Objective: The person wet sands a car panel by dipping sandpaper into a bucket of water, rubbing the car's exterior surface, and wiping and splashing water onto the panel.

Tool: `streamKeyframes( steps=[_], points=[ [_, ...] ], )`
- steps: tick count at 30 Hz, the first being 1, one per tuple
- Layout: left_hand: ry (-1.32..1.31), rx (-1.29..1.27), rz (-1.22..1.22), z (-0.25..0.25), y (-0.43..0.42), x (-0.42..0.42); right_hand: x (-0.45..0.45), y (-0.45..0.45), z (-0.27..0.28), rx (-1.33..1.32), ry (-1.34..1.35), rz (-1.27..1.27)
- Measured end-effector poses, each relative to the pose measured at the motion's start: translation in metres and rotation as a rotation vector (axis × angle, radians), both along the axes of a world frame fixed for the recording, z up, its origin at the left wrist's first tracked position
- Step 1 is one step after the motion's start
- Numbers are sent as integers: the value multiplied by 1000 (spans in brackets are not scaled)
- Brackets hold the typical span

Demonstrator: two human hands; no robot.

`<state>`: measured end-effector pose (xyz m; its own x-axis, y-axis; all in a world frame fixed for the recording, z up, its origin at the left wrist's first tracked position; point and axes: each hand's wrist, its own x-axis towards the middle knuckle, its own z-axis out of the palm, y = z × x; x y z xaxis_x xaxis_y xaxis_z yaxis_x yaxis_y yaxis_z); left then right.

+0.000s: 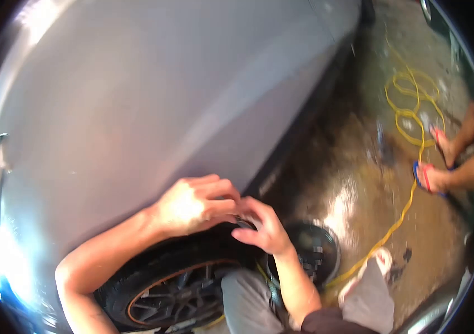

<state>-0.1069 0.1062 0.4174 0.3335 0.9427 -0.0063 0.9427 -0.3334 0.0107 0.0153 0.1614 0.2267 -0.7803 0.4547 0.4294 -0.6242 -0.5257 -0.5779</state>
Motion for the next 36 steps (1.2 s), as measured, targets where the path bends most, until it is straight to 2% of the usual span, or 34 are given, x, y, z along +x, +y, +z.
streamKeyframes(
  steps=[2,5,8,12,14,16,18,20,22,26,28,31,33,36],
  points=[
    [-32,-78,-32,-10,-4,0,4,-2,1,49,-97,38],
    [19,-137,11,-14,-5,4,-2,-17,-15,-109,-26,229],
    [87,-203,35,-12,-3,8,-1,-24,-15,-231,-1,182],
    [170,-191,122,-13,-2,8,-5,-22,-24,-197,-189,66],
    [199,-184,98,-11,2,4,-12,-21,-31,-192,-208,-105],
    [255,-39,176,-5,8,2,-21,-18,-39,-483,-235,-319],
    [211,-31,246,-3,13,4,-35,-18,-53,-554,-406,-576],
    [166,11,269,-5,13,3,-43,-21,-58,-589,-471,-605],
    [195,16,225,-7,12,2,-54,-29,-58,-397,-439,-671],
    [205,66,221,-7,11,1,-70,-48,-51,-304,-459,-758],
    [217,88,210,-5,13,3,-81,-50,-51,-137,-493,-947],
    [219,138,221,-2,13,3,-88,-44,-48,-273,-572,-962],
    [192,171,231,-1,12,4,-91,-40,-49,-102,-515,-1127],
    [236,159,216,-1,13,2,-90,-53,-46,6,-613,-1031]
  ],
)
